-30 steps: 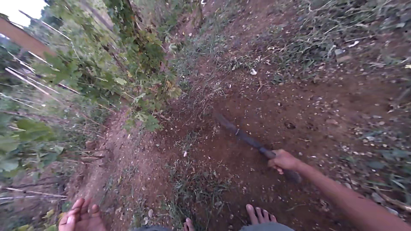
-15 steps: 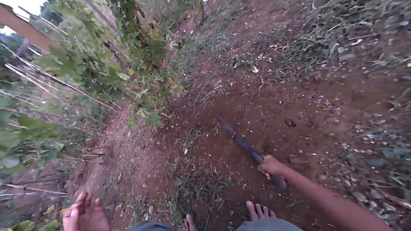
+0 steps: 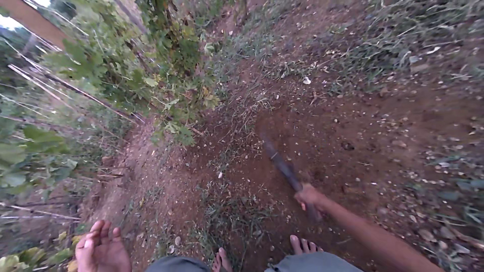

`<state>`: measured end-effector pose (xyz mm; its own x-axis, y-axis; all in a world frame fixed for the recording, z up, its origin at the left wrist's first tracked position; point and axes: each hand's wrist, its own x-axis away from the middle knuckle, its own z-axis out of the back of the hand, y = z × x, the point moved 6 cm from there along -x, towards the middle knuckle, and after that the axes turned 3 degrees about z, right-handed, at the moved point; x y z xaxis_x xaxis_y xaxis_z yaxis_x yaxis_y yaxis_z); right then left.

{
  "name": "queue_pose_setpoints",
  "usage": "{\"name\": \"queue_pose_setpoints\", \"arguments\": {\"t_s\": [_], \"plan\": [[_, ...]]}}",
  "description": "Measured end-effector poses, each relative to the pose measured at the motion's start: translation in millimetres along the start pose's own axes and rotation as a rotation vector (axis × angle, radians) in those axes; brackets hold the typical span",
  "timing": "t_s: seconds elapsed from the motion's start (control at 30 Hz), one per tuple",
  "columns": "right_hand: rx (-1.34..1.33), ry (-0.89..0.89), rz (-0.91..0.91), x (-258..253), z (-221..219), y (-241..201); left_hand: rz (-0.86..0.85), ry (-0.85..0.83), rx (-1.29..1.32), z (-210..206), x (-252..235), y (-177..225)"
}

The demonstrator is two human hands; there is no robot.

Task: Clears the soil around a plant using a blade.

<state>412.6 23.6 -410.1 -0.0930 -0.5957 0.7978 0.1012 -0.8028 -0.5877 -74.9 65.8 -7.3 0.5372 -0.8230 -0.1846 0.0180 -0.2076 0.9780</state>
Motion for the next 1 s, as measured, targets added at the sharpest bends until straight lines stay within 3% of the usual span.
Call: {"name": "queue_pose_setpoints", "arguments": {"t_s": [0.1,0.23,0.37,0.47,0.53,0.6,0.7,0.8,0.87,1.0], "plan": [[0.365,-0.099,-0.046,22,24,11,-0.001,-0.018,0.001,-3,0,-2],[0.354,-0.037,0.015,45,108,-13,-0.008,-0.043,0.016,-3,-4,-4],[-0.099,0.19,0.066,31,131,-46,-0.023,-0.075,0.032,0,-3,-4],[-0.545,0.322,0.144,-18,103,-68,-0.029,-0.053,0.017,2,-3,-1],[-0.664,0.324,0.162,-43,71,-83,-0.03,-0.043,0.009,0,-2,0],[-0.45,0.203,0.132,-53,38,-78,-0.025,-0.051,0.007,-2,0,-1],[0.316,-0.111,0.02,-34,2,-57,-0.026,-0.066,0.015,-3,-1,-1],[0.764,-0.29,0.021,-7,3,-53,-0.031,-0.052,0.018,2,0,-2],[0.811,-0.321,0.072,7,25,-55,-0.014,-0.04,0.031,2,-2,-4],[0.628,-0.264,0.112,28,76,-67,0.01,-0.059,0.051,1,0,-6]]}}
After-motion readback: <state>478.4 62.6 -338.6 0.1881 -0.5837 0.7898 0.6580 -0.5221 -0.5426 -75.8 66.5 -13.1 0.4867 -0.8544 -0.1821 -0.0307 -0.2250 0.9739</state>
